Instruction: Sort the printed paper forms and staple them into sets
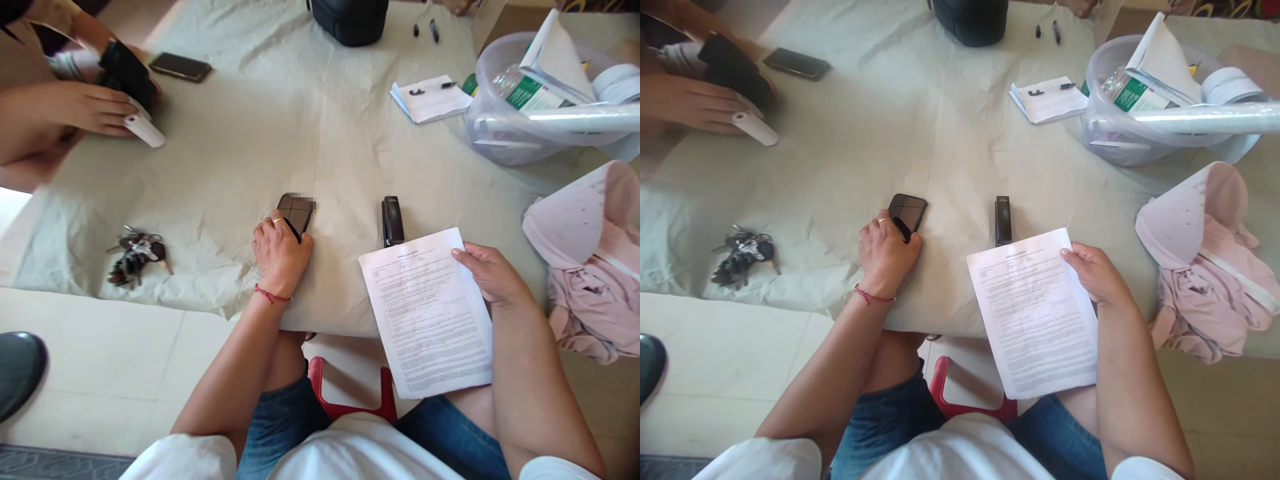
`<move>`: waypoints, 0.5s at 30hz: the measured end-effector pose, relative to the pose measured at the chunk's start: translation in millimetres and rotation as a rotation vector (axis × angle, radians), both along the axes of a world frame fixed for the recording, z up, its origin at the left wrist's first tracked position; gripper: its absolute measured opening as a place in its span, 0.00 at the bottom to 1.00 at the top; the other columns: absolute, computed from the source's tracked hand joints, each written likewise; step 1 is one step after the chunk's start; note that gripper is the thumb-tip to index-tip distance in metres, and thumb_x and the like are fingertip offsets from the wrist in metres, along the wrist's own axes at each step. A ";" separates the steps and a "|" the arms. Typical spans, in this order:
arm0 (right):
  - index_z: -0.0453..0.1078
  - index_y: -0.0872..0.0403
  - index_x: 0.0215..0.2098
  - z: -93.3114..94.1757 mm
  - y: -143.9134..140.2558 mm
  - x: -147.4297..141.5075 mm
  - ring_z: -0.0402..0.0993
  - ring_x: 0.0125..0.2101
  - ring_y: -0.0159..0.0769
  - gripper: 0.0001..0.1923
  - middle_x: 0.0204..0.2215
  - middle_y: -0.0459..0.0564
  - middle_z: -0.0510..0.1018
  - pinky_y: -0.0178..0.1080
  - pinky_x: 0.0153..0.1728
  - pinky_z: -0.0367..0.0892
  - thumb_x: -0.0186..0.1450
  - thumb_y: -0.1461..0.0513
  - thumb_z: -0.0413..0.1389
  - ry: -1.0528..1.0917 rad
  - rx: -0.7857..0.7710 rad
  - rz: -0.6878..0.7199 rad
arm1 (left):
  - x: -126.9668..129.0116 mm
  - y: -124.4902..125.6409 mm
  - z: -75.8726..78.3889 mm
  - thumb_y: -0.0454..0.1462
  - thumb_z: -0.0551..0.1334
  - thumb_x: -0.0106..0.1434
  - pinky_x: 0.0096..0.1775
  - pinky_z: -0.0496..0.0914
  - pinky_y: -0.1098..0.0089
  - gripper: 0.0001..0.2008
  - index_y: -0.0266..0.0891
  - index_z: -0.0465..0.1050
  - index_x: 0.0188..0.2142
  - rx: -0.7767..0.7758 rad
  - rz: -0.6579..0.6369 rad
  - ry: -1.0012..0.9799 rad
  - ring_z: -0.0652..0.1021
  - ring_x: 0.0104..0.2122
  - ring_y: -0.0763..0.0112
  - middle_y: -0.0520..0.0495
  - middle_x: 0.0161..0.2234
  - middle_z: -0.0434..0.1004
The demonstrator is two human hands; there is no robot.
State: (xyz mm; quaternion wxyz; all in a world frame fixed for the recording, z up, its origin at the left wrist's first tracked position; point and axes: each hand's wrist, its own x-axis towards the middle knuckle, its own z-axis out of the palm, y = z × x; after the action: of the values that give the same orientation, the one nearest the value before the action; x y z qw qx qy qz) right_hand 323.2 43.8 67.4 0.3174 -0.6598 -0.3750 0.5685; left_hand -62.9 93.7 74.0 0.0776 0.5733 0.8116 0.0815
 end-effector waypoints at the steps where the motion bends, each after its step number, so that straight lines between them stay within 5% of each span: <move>1: 0.84 0.48 0.44 -0.2 -0.3 1.5 0.88 0.37 0.46 0.23 0.39 0.48 0.90 0.43 0.40 0.82 0.61 0.42 0.74 0.007 -0.016 0.022 | -0.1 0.6 0.1 0.40 0.62 0.67 0.67 0.69 0.40 0.39 0.20 0.60 0.73 0.004 0.005 0.002 0.72 0.67 0.31 0.18 0.65 0.73; 7: 0.85 0.48 0.47 -0.6 -4.4 5.3 0.88 0.38 0.47 0.23 0.40 0.48 0.90 0.44 0.41 0.82 0.62 0.43 0.73 0.041 -0.071 0.074 | 1.4 0.6 -1.0 0.41 0.62 0.66 0.64 0.71 0.37 0.37 0.29 0.64 0.72 0.040 0.031 -0.014 0.72 0.66 0.31 0.23 0.65 0.74; 15: 0.85 0.47 0.47 0.6 -5.1 2.4 0.88 0.40 0.47 0.22 0.41 0.47 0.90 0.44 0.43 0.82 0.62 0.43 0.73 0.017 -0.060 0.070 | 4.0 5.0 -5.4 0.40 0.61 0.66 0.62 0.71 0.36 0.34 0.27 0.67 0.69 0.046 0.043 0.026 0.73 0.64 0.29 0.21 0.63 0.74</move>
State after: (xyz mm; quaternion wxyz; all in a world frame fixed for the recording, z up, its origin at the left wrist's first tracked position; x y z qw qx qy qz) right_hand 325.7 38.7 68.0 0.2808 -0.6507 -0.3779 0.5959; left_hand -58.8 98.7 68.6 0.0519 0.5582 0.8227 0.0944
